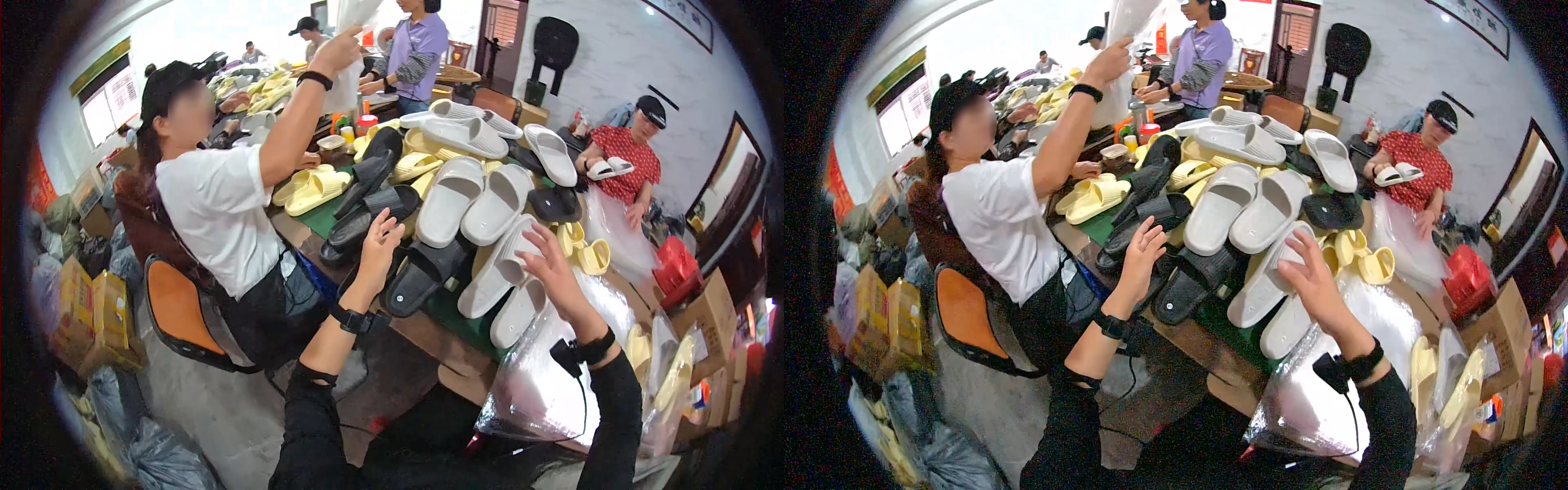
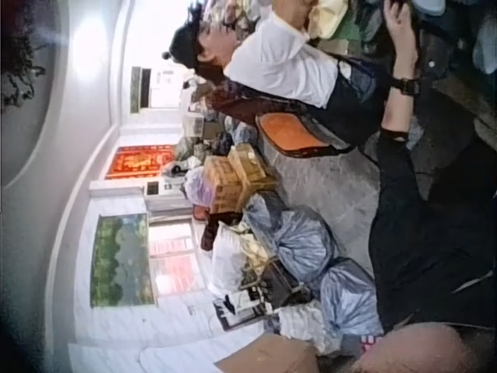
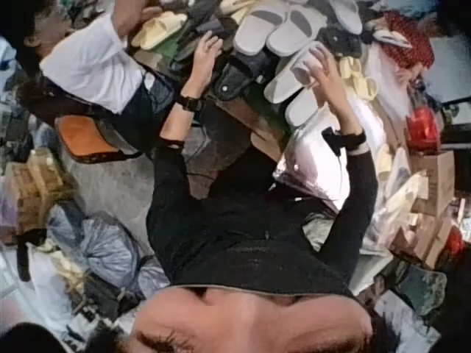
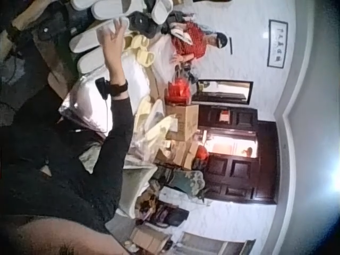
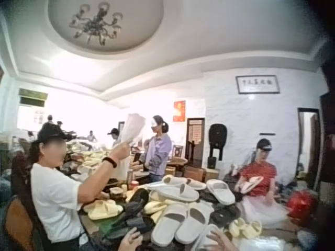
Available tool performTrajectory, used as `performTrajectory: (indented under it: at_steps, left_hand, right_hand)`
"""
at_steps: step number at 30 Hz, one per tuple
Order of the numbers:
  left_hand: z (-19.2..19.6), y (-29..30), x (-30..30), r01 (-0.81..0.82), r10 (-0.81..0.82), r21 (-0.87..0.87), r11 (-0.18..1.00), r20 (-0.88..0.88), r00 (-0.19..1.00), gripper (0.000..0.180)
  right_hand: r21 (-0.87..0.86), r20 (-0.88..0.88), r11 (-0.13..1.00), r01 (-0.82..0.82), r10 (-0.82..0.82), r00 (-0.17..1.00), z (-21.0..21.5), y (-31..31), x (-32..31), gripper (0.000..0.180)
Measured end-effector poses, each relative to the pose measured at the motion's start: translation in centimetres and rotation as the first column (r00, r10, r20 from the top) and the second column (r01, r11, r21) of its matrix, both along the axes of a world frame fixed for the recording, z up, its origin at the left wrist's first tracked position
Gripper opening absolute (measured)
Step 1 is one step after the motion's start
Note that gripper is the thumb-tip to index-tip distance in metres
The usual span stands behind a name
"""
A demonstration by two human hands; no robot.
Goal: The recorder is inspecting and packing yellow and gray slides into plastic bags in a shoe manufacturing facility.
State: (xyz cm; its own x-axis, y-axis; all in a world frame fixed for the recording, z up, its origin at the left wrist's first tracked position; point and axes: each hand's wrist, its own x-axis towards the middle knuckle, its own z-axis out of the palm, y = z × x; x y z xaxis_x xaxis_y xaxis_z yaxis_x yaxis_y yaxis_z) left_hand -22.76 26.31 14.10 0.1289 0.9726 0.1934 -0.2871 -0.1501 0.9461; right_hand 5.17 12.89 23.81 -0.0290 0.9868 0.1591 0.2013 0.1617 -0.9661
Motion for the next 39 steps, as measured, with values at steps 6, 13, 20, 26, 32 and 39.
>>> performTrajectory:
  at_steps: [6, 13, 20, 26, 32, 39]
  left_hand:
    - [1.7, -3.5, 5.3, 0.333, -0.344, 0.085, 0.939, 0.192, 0.919, 0.076]
    - [2.0, -11.6, 13.5, 0.804, -0.682, 0.087, 0.588, 0.588, 0.435, 0.087]
    - [2.9, -17.9, 16.4, 0.783, -0.480, -0.040, 0.620, 0.770, 0.420, 0.094]
    - [2.2, -19.2, 15.8, 0.636, -0.376, -0.201, 0.745, 0.660, 0.650, 0.086]
    - [-0.4, -21.8, 14.2, 0.789, -0.572, -0.283, 0.546, 0.561, 0.598, 0.082]
    - [2.3, -22.4, 16.6, 0.803, -0.798, -0.436, 0.408, 0.257, 0.545, 0.060]
  right_hand:
    - [-0.027, -0.451, 0.996, 0.081, -0.085, 0.889, 1.8, 3.8, 1.5, 0.077]
    - [-0.109, -0.705, 0.989, 0.103, -0.150, 0.693, 0.3, 3.3, 10.0, 0.089]
    - [-0.177, -0.678, 0.976, -0.125, -0.029, 0.735, -1.6, -1.3, 13.7, 0.084]
    - [-0.174, -0.340, 0.933, -0.315, 0.243, 0.909, -1.5, -5.6, 10.6, 0.073]
    - [-0.054, 0.135, 0.980, -0.190, 0.195, 0.971, -6.0, -15.1, 7.7, 0.085]
    - [0.058, -0.052, 0.972, 0.230, -0.227, 0.973, -9.8, -24.5, 4.9, 0.093]
